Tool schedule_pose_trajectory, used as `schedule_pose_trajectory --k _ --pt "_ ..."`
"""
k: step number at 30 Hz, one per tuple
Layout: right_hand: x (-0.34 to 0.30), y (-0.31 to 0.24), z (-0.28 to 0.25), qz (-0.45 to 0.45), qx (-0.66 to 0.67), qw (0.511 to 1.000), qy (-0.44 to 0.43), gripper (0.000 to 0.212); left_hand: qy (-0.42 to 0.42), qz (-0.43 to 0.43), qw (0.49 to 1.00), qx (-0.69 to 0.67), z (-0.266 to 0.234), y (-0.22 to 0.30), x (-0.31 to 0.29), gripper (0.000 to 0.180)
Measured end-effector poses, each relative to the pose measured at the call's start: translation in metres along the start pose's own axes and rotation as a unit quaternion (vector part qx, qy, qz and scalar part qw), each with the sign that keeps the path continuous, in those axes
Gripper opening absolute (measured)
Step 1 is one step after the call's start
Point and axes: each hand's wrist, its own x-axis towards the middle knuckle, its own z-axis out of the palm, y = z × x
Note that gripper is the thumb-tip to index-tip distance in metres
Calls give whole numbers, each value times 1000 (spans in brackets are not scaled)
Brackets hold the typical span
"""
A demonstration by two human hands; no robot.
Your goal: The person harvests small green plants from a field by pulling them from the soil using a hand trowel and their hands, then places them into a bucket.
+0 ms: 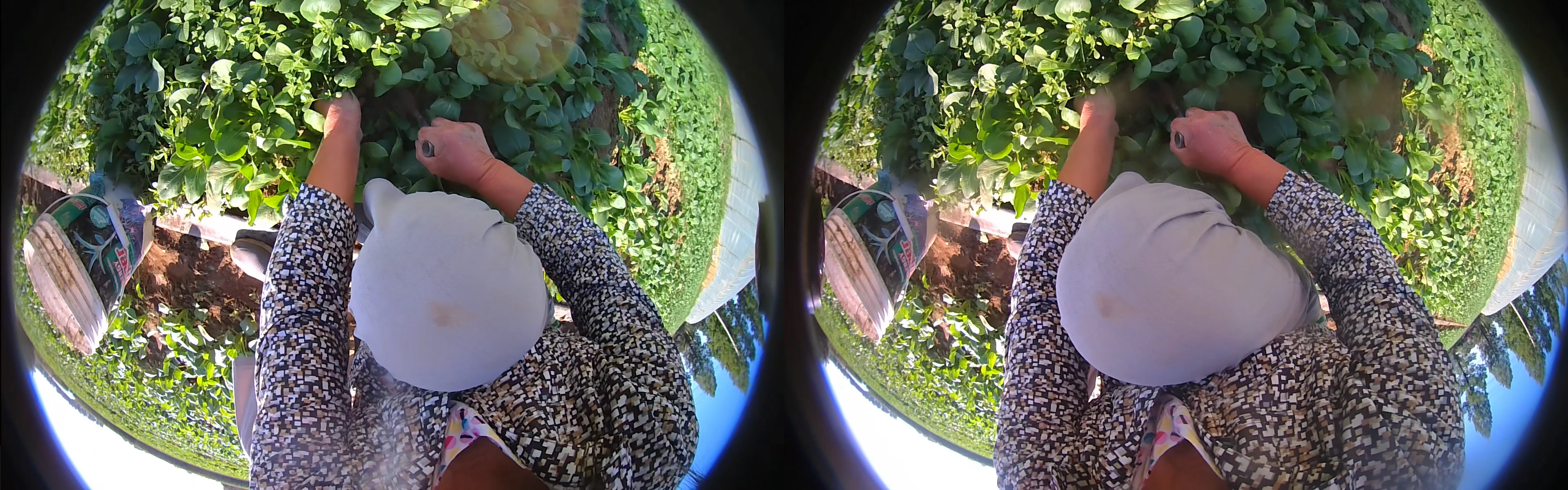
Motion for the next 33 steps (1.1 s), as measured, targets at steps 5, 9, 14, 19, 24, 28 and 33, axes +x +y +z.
schedule_pose_trajectory --k 5,9,14,19,24,28,33 --pt "17 -7 -18 -43 -55 995 -76 14 30 -83 977 -196 18 -10 19 52" --pt "41 -4 -31 -98 -118 983 -102 14 71 -209 836 -502 33 -5 32 43" --pt "45 0 -34 -70 -116 978 -158 15 120 -277 406 -863 52 -1 8 33" --pt "18 -1 -39 -51 -64 996 -27 18 232 -263 175 -920 16 -30 -64 24" --pt "-13 -1 -52 154 198 966 -56 26 194 -322 159 -913 24 -37 -62 19" --pt "-15 0 -28 171 303 937 -37 27 114 -266 653 -700 8 -26 -61 24" --pt "12 -15 -1 177 274 944 38 25 79 -158 712 -679 13 0 -11 37"
